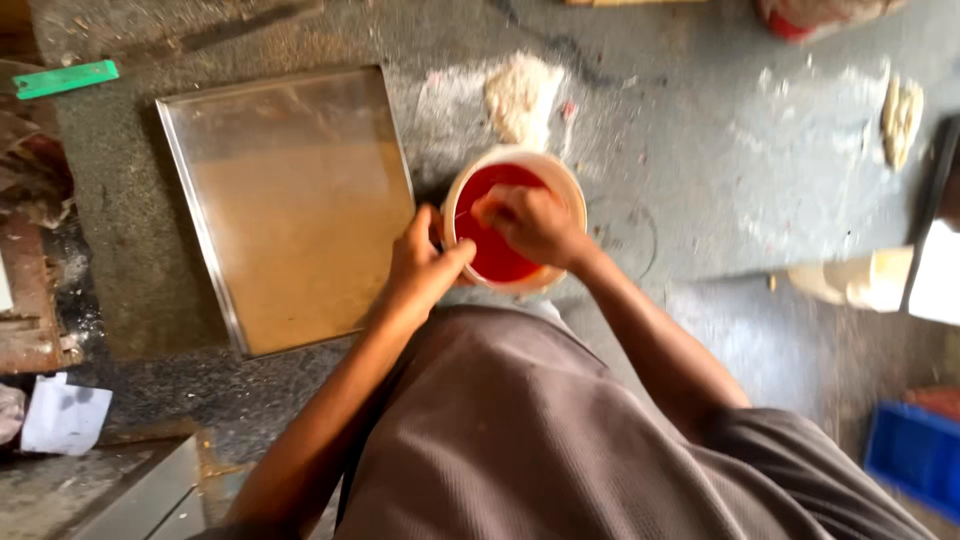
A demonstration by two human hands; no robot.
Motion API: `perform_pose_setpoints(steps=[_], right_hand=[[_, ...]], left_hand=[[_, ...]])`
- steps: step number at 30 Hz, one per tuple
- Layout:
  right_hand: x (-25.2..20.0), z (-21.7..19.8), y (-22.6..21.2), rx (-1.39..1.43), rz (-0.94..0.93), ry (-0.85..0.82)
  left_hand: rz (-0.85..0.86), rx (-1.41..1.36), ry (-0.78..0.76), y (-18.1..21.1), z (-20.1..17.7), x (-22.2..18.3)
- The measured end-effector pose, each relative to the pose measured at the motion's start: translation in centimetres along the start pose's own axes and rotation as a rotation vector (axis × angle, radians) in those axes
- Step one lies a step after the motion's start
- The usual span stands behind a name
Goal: The person pours liquid from a bottle into a container and then dips rectangular cake pieces into the liquid before placing them onto a metal tray.
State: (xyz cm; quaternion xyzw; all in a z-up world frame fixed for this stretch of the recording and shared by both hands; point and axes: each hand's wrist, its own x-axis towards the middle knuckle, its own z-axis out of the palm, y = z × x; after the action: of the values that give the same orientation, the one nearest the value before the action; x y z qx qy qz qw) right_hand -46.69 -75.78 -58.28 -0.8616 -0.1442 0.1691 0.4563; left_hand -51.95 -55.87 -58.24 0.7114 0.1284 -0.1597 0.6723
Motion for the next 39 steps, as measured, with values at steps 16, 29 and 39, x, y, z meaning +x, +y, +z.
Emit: perform_pose_setpoints(steps=[16,29,39], right_hand=[[-4.4,-11.3,8.2,-0.728,-0.052,-0.301],[-8.9,-13.7,3.5,-0.303,0.242,-0.099],[-11.7,-12.2,-3.2,-0.163,0.231,0.743]], left_hand=[[-0.142,-0.216,-0.119,0.8,14.9,3.3],[-0.235,0.035,-0.496,-0.7,11.0,7.7],[0.288,0.519,0.415,-2.0,-7.9,2.6]])
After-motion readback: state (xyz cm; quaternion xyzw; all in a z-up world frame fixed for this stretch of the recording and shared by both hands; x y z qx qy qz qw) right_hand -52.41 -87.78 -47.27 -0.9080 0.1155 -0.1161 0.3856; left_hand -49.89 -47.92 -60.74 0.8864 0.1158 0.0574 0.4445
